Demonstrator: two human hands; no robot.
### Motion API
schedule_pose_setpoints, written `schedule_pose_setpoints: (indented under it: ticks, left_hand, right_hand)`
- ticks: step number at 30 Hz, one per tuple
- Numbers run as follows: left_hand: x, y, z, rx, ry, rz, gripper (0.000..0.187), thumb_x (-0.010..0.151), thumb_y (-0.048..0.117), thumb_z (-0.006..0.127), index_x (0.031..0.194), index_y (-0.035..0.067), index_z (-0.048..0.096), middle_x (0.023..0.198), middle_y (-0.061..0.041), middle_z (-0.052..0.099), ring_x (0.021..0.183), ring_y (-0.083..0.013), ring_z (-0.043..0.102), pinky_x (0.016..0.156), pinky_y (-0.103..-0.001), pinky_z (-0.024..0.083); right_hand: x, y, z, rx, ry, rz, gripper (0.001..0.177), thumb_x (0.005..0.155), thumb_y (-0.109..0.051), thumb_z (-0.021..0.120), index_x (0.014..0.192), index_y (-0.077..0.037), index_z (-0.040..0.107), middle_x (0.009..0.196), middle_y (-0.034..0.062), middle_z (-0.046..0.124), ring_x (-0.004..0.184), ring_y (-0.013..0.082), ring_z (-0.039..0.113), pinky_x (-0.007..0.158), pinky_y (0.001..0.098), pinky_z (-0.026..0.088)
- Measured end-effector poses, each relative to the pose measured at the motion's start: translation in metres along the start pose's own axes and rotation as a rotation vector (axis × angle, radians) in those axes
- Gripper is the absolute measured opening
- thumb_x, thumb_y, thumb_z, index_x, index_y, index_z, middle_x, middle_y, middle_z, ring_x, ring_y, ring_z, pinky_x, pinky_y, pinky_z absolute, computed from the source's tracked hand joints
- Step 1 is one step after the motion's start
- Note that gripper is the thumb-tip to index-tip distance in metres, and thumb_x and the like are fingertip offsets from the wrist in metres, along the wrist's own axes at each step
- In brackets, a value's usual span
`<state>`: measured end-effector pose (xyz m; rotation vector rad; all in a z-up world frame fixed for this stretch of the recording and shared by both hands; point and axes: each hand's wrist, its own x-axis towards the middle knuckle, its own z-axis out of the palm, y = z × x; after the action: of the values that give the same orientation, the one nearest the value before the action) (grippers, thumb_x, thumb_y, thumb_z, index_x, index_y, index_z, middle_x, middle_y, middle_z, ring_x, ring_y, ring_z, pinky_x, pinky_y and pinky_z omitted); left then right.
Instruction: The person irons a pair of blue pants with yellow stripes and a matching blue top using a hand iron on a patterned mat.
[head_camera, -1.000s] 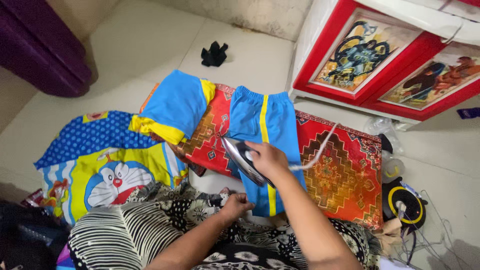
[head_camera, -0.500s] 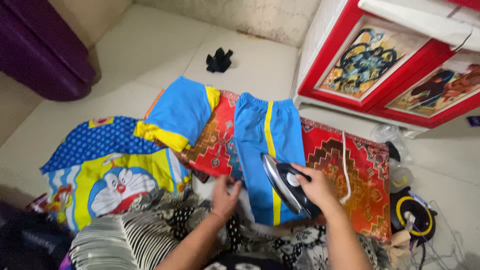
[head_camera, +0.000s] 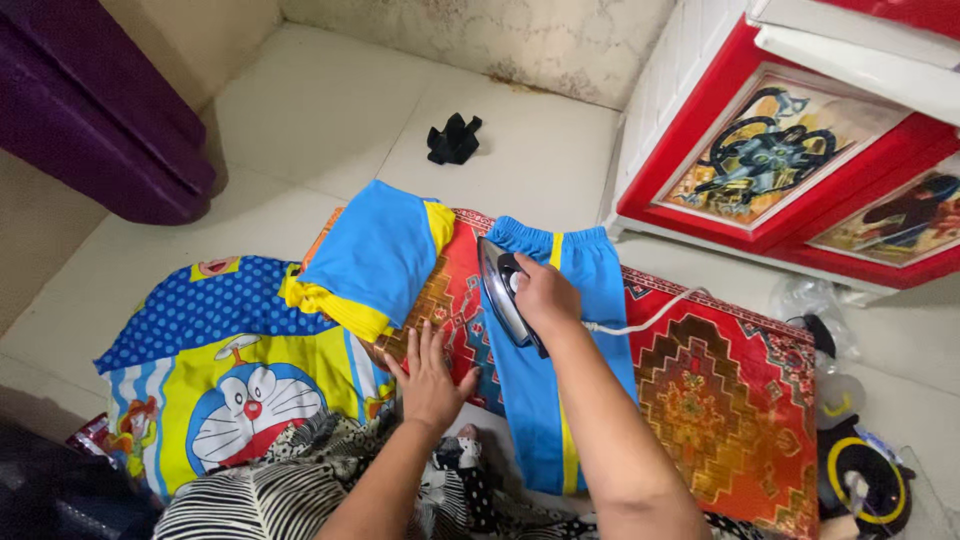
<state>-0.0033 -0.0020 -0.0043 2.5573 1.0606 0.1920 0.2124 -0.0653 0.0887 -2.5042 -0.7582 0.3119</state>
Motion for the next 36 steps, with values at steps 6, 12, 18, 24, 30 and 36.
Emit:
schedule_pose_setpoints:
  ticks: [6,12,18,24,30,36]
  left_hand:
    - [0.005,-0.004,0.009,0.126,-0.114,0.018,0.080,0.089,0.063,0.054,0.152,0.016,0.036,0.167,-0.013,0.011,0.155,-0.0349,0.002,0.112,-0.078,0.001]
    - [0.006,-0.005,0.013,0.118,-0.127,0.020,0.078,0.089,0.061,0.055,0.152,0.019,0.037,0.168,-0.013,0.008,0.155,-0.0353,-0.001,0.110,-0.080,-0.002]
    - [0.003,-0.004,0.012,0.075,-0.099,0.018,0.075,0.088,0.058,0.056,0.151,0.021,0.040,0.167,-0.012,0.011,0.155,-0.0342,0.002,0.111,-0.078,-0.004]
    - [0.004,-0.009,0.019,0.117,-0.065,0.032,0.069,0.095,0.058,0.053,0.149,0.017,0.043,0.168,-0.013,0.017,0.157,-0.0339,0.007,0.114,-0.078,-0.003]
    - [0.009,0.036,0.011,0.037,-0.213,0.001,0.102,0.076,0.077,0.065,0.153,0.016,0.034,0.170,-0.017,0.008,0.158,-0.0342,0.000,0.112,-0.078,-0.007]
    - [0.008,0.047,-0.008,0.069,-0.312,0.000,0.120,0.069,0.081,0.069,0.162,0.026,0.017,0.171,-0.016,-0.003,0.158,-0.0334,-0.008,0.111,-0.079,-0.009]
  right_hand:
    - [-0.072,0.024,-0.011,-0.080,0.006,0.004,0.044,0.092,-0.027,0.061,0.135,-0.031,0.065,0.118,0.0157,0.070,0.104,0.0399,0.068,0.087,0.0506,0.055]
    - [-0.018,0.007,0.003,-0.050,0.076,0.055,0.043,0.090,-0.028,0.062,0.133,-0.030,0.066,0.117,0.0167,0.070,0.103,0.0401,0.068,0.087,0.0511,0.054]
    - [0.000,0.018,-0.024,0.003,-0.057,-0.019,0.042,0.091,-0.033,0.062,0.133,-0.032,0.066,0.118,0.0170,0.071,0.106,0.0386,0.068,0.090,0.0478,0.055]
    - [-0.154,0.073,-0.053,-0.171,-0.014,0.100,0.042,0.094,-0.033,0.059,0.135,-0.041,0.064,0.111,0.0086,0.071,0.093,0.0368,0.070,0.077,0.0501,0.057]
    - [-0.141,0.112,-0.038,-0.164,0.136,0.209,0.043,0.094,-0.032,0.061,0.136,-0.040,0.064,0.111,0.0150,0.068,0.090,0.0406,0.069,0.080,0.0509,0.057]
    - [-0.021,0.106,-0.048,-0.035,0.209,0.230,0.041,0.100,-0.031,0.059,0.140,-0.031,0.063,0.111,0.0208,0.070,0.104,0.0413,0.068,0.090,0.0519,0.055]
